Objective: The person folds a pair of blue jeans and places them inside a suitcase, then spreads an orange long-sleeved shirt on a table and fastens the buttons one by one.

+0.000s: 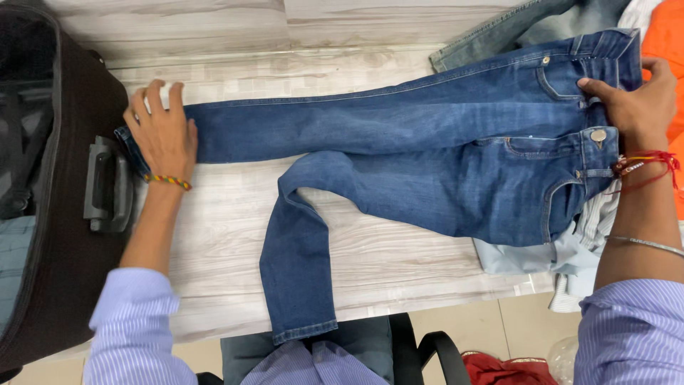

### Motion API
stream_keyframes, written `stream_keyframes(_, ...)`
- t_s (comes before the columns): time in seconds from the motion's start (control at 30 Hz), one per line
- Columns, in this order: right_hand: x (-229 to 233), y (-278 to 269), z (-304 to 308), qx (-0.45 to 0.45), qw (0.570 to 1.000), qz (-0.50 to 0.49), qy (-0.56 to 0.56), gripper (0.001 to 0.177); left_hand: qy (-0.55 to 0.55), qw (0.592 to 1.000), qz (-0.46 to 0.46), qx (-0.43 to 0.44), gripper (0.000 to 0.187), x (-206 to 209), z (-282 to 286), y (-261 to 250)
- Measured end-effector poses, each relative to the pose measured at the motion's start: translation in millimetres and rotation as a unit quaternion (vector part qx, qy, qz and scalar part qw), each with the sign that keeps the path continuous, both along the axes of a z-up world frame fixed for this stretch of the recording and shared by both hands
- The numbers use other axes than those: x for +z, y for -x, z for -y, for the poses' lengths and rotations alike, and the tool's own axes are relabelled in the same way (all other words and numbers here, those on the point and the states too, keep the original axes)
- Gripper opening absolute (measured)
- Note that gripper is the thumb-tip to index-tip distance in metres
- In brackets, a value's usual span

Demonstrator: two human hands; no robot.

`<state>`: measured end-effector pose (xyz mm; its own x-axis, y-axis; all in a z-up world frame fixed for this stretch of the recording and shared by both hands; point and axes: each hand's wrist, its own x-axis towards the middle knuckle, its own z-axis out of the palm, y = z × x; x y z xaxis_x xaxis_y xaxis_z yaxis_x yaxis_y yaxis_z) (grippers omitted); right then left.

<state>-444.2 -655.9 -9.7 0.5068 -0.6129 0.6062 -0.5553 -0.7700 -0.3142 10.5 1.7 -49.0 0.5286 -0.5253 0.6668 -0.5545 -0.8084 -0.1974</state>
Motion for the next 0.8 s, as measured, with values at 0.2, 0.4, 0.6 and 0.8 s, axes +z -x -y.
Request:
stream_keyframes(0.2, 5.4, -5.2, -15.5, -0.014, 0.989, 0.078, -0.121, 0.078, 0.157, 0.869, -0.441, -0.161, 0.071, -0.1, 0.4, 166.4)
stream_keyframes(0.4, 10.9, -14.0, -22.6, 0.025, 0.999, 0.021, 0.017, 0.065, 0.185, 0.854, -0.438, -0.213, 0.095, -3.1, -9.2, 267.3)
stream_keyframes(0.6, 4.1, -15.2, -9.9, 0.041, 0.971, 0.111, -0.210, 0.083, 0.313, 0.707, -0.614, -0.158, 0.050, 35.5, -27.5, 231.9)
stream_keyframes(0.8, -34.9, -5.7, 40.2, 0.043, 0.998, 0.042, -0.020, 0.067, 0.117, 0.959, -0.255, -0.032, 0.018, 99.6, -83.7, 181.8)
